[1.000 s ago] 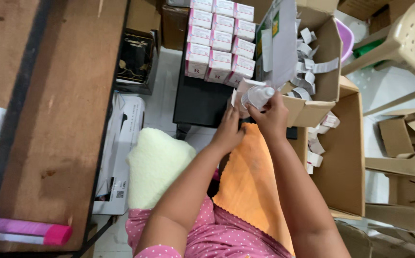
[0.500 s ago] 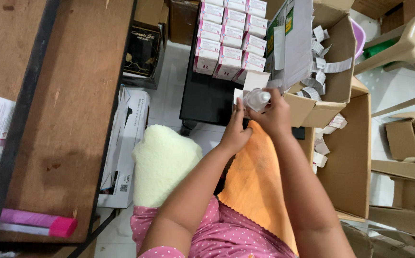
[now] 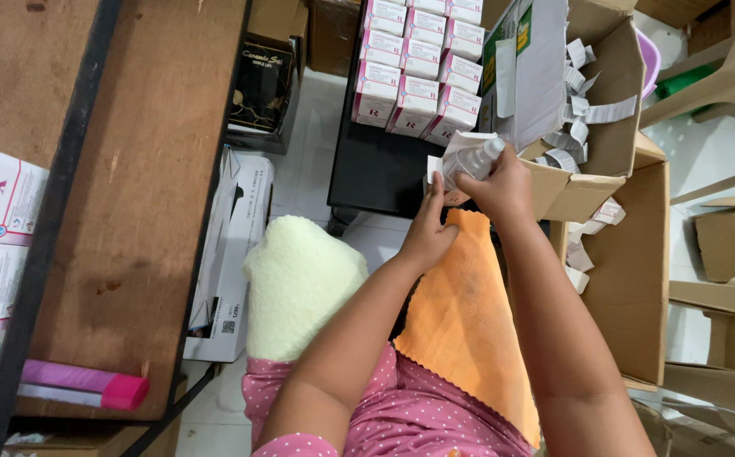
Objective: The person sits on the floor and packs small plastic bottles into white cardboard boxes. They pick up bottles from a large cardboard box, open the boxes, insert the bottles, and close the flaps. The person also stacks the packed boxes on a nearby shelf.
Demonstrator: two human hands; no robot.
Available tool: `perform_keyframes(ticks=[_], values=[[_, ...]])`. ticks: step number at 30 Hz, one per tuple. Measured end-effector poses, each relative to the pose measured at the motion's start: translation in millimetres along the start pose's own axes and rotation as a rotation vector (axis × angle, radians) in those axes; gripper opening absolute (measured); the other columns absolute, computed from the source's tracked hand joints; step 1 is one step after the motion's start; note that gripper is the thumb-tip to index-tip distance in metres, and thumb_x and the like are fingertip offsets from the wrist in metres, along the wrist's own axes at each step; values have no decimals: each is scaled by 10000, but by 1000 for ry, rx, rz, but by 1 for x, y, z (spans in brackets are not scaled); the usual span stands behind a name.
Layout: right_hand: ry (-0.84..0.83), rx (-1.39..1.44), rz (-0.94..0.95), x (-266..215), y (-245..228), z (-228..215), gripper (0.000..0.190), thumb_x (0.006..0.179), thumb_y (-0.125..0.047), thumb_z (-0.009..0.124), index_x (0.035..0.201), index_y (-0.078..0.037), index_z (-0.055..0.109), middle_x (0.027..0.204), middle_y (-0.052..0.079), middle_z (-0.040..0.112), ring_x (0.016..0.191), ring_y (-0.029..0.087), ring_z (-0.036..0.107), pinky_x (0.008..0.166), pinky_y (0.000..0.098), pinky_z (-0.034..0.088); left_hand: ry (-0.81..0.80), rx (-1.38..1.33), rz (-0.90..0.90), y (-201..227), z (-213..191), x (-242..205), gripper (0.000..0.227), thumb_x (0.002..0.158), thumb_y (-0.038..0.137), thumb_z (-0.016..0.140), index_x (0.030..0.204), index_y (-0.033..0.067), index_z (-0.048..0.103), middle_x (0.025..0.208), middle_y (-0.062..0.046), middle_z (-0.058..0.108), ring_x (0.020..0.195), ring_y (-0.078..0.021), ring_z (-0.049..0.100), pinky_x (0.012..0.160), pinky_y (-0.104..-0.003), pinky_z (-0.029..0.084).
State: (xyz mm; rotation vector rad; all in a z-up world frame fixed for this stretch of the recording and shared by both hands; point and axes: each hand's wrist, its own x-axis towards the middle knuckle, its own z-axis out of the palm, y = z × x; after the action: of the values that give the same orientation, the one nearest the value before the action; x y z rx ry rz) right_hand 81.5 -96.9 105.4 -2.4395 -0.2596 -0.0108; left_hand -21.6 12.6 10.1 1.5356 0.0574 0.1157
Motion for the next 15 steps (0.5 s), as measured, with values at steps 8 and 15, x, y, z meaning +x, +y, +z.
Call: perform_keyframes(ticks=[8,15], values=[[127,-144,-230,-6,-2,5,664,669,-322,954,1137,-15,597,998,221,722,923,407,712,767,472,569,-51,-55,71,3,3,-5,942,897,30,572,1659,66,19,1635,-209,365,1498,-303,438,978,-314,527],[57,-189,-118,-2,5,15,712,660,-344,981,1148,-13,582,1009,241,703,939,439,698,777,502,565,-11,37,130,9,2,-4,961,879,11,586,1661,69,30,1639,-229,342,1537,-336,355,1020,-335,520]])
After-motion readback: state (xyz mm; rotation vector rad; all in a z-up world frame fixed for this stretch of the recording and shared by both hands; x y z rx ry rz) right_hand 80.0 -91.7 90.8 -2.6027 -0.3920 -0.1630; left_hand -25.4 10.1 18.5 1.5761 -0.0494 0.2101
